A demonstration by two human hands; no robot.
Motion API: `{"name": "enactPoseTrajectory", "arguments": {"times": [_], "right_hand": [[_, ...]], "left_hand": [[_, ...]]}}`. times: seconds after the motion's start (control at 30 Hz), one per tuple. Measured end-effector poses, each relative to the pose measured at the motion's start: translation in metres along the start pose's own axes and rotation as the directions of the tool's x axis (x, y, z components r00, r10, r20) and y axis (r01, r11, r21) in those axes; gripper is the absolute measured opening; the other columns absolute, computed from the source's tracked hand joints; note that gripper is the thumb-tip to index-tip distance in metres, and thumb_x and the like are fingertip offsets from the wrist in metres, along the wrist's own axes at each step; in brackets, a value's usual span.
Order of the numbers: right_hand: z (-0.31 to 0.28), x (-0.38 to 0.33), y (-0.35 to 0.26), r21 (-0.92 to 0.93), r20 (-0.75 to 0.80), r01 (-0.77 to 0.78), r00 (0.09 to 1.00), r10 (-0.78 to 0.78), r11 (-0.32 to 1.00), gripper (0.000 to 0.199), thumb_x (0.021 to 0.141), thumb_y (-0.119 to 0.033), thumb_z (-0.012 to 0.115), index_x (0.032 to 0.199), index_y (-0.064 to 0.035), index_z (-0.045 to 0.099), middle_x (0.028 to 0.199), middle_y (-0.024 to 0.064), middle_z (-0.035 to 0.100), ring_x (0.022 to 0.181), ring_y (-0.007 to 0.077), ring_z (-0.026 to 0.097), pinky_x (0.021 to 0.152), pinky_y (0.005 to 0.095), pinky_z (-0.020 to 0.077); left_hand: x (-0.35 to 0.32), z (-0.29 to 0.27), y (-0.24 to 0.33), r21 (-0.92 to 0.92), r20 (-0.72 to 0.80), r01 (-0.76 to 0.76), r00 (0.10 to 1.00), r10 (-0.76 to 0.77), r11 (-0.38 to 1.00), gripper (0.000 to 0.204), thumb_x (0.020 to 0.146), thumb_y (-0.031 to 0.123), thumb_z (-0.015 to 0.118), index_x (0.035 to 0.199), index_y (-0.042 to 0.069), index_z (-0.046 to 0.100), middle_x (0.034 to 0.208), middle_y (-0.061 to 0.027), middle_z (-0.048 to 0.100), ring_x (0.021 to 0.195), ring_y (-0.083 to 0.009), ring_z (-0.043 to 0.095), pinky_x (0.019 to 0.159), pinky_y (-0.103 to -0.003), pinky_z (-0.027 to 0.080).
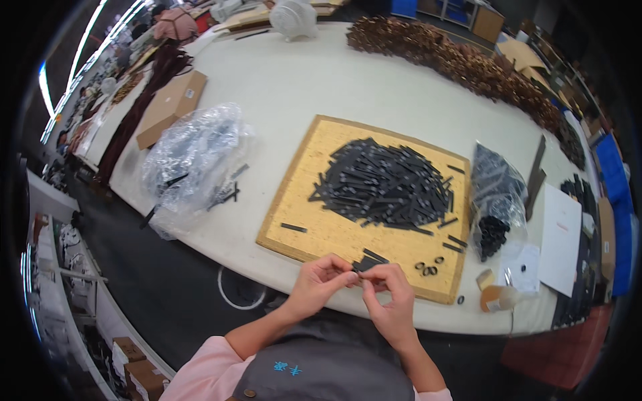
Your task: The recorder is manually assembling small black plastic components by fitting small rings onto plastic slats.
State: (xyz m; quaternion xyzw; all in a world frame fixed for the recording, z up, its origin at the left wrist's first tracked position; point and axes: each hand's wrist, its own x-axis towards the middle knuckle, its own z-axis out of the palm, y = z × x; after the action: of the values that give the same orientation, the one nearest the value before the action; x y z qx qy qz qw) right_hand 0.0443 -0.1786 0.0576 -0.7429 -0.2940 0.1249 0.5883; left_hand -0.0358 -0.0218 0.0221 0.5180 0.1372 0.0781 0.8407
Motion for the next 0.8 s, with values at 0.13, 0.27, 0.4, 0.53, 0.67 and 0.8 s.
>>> {"name": "enactPoseTrajectory", "arguments": {"times": [0.13,0.27,0.4,0.53,0.67,0.8], "right_hand": [[0.001,-0.002,-0.006,-0.090,0.069,0.007,0.998,-0.001,0.996,0.031,0.082,0.007,0.072,0.110,0.0010,0.060,0.106,0.0117,0.060,0.082,0.0182,0.069,0.069,0.0269,0.0577],[0.007,-0.004,0.005,-0.084,0.076,0.036,0.997,-0.030,0.996,0.027,0.083,0.007,0.072,0.108,0.0018,0.062,0.103,0.0118,0.062,0.083,0.0188,0.070,0.069,0.0280,0.0585],[0.004,-0.006,0.015,-0.048,0.015,0.003,1.000,-0.002,0.999,0.024,0.084,0.008,0.070,0.106,0.0027,0.063,0.097,0.0117,0.064,0.083,0.0182,0.070,0.069,0.0277,0.0585],[-0.004,-0.012,0.020,0.033,-0.009,-0.019,1.000,0.019,0.999,0.023,0.084,0.008,0.070,0.105,0.0025,0.064,0.098,0.0109,0.064,0.082,0.0174,0.069,0.070,0.0276,0.0584],[-0.006,-0.019,0.020,-0.006,-0.059,0.022,0.998,-0.022,1.000,0.023,0.084,0.008,0.070,0.105,0.0019,0.063,0.099,0.0103,0.063,0.082,0.0169,0.068,0.070,0.0276,0.0583],[-0.003,-0.017,0.032,-0.093,-0.070,-0.018,0.997,0.011,0.996,0.025,0.083,0.007,0.070,0.106,0.0012,0.062,0.099,0.0112,0.061,0.082,0.0193,0.068,0.070,0.0286,0.0585]], "left_hand": [[-0.001,0.006,-0.015,0.011,-0.017,0.013,1.000,-0.012,1.000,0.011,0.097,0.005,0.066,0.104,-0.002,0.063,0.097,-0.0039,0.067,0.089,-0.0092,0.067,0.083,-0.025,0.055],[-0.003,-0.001,-0.022,0.050,0.023,0.033,0.999,-0.035,0.998,0.014,0.099,0.009,0.064,0.109,-0.001,0.063,0.102,-0.0039,0.067,0.096,-0.0093,0.065,0.086,-0.025,0.053],[-0.005,0.005,-0.017,0.066,0.036,0.048,0.998,-0.051,0.997,0.018,0.100,0.011,0.063,0.114,-0.001,0.062,0.103,-0.0032,0.066,0.095,-0.0086,0.063,0.087,-0.025,0.053],[-0.004,0.015,-0.010,0.072,0.067,0.085,0.994,-0.090,0.994,0.015,0.101,0.012,0.061,0.109,-0.001,0.062,0.102,-0.0037,0.066,0.096,-0.0093,0.064,0.087,-0.026,0.053],[-0.002,0.019,-0.026,-0.050,0.105,0.117,0.988,-0.111,0.992,0.014,0.101,0.011,0.062,0.111,0.001,0.063,0.104,-0.0031,0.068,0.100,-0.0094,0.064,0.091,-0.026,0.052],[0.002,0.024,-0.042,-0.134,0.049,0.124,0.992,-0.119,0.983,0.012,0.101,0.010,0.061,0.110,0.002,0.064,0.103,-0.0019,0.068,0.097,-0.0081,0.063,0.090,-0.026,0.051]]}}
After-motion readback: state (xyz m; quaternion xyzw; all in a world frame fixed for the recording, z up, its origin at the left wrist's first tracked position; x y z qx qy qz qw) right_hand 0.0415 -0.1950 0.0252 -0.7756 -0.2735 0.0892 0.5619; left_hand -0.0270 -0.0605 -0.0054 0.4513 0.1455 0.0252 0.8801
